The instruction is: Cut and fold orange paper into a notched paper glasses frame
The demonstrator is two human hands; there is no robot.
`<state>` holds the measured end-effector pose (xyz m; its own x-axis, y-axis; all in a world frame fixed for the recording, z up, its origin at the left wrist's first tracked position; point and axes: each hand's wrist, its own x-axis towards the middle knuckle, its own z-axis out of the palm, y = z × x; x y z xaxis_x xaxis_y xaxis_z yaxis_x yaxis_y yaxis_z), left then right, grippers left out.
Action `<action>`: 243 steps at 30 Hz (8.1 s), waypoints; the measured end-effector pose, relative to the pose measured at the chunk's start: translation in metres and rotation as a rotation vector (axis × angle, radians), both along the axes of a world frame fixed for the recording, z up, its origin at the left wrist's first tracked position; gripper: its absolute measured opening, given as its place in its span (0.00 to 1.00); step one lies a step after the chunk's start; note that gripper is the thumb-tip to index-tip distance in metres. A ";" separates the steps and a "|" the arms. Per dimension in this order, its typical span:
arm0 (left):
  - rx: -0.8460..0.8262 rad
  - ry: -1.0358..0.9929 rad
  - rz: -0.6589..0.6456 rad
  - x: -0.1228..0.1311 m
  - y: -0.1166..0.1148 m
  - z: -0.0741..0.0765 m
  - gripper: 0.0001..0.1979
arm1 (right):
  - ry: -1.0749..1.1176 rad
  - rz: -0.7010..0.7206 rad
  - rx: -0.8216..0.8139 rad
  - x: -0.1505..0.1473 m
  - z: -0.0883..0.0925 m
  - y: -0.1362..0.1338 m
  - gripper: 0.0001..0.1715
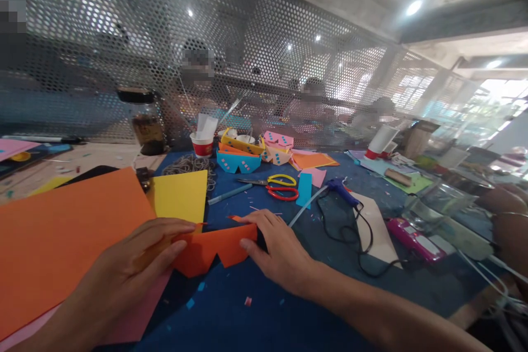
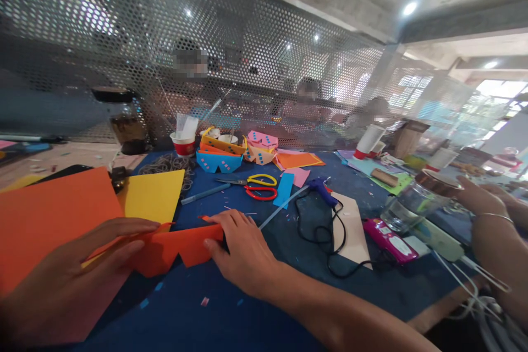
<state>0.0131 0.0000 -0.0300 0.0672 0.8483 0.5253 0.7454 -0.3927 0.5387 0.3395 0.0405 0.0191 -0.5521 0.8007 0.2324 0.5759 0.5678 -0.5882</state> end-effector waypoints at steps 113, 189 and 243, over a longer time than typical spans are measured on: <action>-0.090 -0.056 -0.015 0.008 -0.005 0.032 0.23 | -0.073 -0.075 0.132 0.002 -0.007 -0.002 0.20; -0.152 -0.117 -0.010 0.010 0.004 0.040 0.21 | 0.178 0.121 0.211 0.004 -0.004 0.000 0.11; -0.464 0.165 -0.297 0.053 0.068 0.072 0.11 | 0.216 0.246 0.326 0.005 -0.009 0.002 0.11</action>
